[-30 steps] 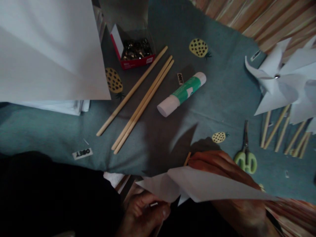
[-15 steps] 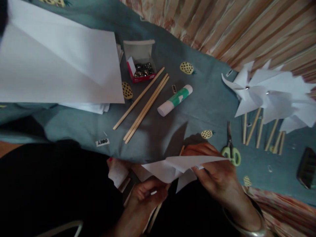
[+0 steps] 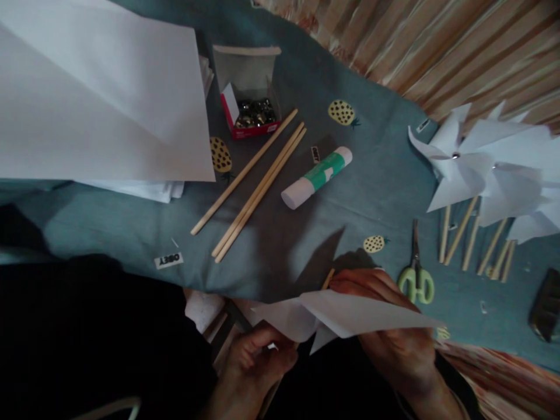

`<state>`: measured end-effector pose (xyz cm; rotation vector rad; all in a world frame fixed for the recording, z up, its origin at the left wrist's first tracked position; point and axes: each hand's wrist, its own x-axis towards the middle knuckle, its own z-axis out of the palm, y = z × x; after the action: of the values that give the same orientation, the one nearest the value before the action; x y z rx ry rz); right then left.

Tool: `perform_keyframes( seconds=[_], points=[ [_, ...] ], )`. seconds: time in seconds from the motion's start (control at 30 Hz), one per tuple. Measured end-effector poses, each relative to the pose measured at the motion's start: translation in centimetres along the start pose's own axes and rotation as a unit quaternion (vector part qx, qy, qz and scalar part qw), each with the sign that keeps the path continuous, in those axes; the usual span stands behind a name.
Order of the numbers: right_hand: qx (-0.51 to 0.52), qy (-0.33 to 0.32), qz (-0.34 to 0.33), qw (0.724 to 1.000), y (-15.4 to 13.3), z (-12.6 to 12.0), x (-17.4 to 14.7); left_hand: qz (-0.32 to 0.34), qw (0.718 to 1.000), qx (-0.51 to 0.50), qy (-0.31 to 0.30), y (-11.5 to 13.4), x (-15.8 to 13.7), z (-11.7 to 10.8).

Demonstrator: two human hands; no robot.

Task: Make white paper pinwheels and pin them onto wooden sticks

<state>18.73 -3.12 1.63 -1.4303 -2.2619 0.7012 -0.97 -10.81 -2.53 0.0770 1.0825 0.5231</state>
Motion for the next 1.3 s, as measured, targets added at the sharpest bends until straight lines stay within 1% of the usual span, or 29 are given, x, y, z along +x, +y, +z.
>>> perform_keyframes(
  seconds=[0.13,0.27,0.4,0.47,0.6,0.7,0.8,0.93,1.1,1.2,1.3],
  points=[
    [0.002,0.012,0.014,1.0,0.1,0.2,-0.4,0.016,0.999,0.034,0.006,-0.1,0.1,-0.3],
    [0.004,0.037,-0.007,0.999,-0.3,0.1,-0.2,0.031,0.999,0.038,0.003,-0.4,0.3,-0.3],
    [-0.009,0.048,-0.014,0.999,-0.7,-0.1,0.4,0.025,0.998,0.05,0.032,-0.5,0.2,-0.1],
    [-0.011,0.041,-0.011,0.999,-0.6,-0.2,0.2,0.022,0.997,0.065,0.044,-0.4,0.1,-0.1],
    [-0.016,0.003,-0.015,1.0,0.0,-0.2,-0.4,0.011,0.997,0.064,0.042,-0.2,0.1,0.0],
    [-0.015,0.005,0.0,1.0,0.0,0.0,-0.5,0.026,0.996,0.072,0.052,-0.1,0.1,0.1],
    [-0.013,0.019,0.008,1.0,-0.4,0.1,0.0,0.042,0.995,0.083,0.032,-0.1,0.2,-0.1],
    [-0.012,0.001,0.009,1.0,-0.7,0.0,0.4,0.037,0.996,0.074,0.018,-0.2,0.3,-0.3],
    [-0.015,-0.017,0.01,1.0,-0.4,0.0,0.1,0.018,0.998,0.061,0.006,-0.4,0.1,-0.3],
    [0.006,-0.036,0.032,0.999,-0.3,-0.2,0.1,0.013,0.999,0.052,0.005,-0.5,0.1,-0.2],
    [0.003,-0.057,0.029,0.998,-0.5,-0.7,0.7,0.011,0.999,0.037,0.009,-0.1,0.0,0.0]
  ],
)
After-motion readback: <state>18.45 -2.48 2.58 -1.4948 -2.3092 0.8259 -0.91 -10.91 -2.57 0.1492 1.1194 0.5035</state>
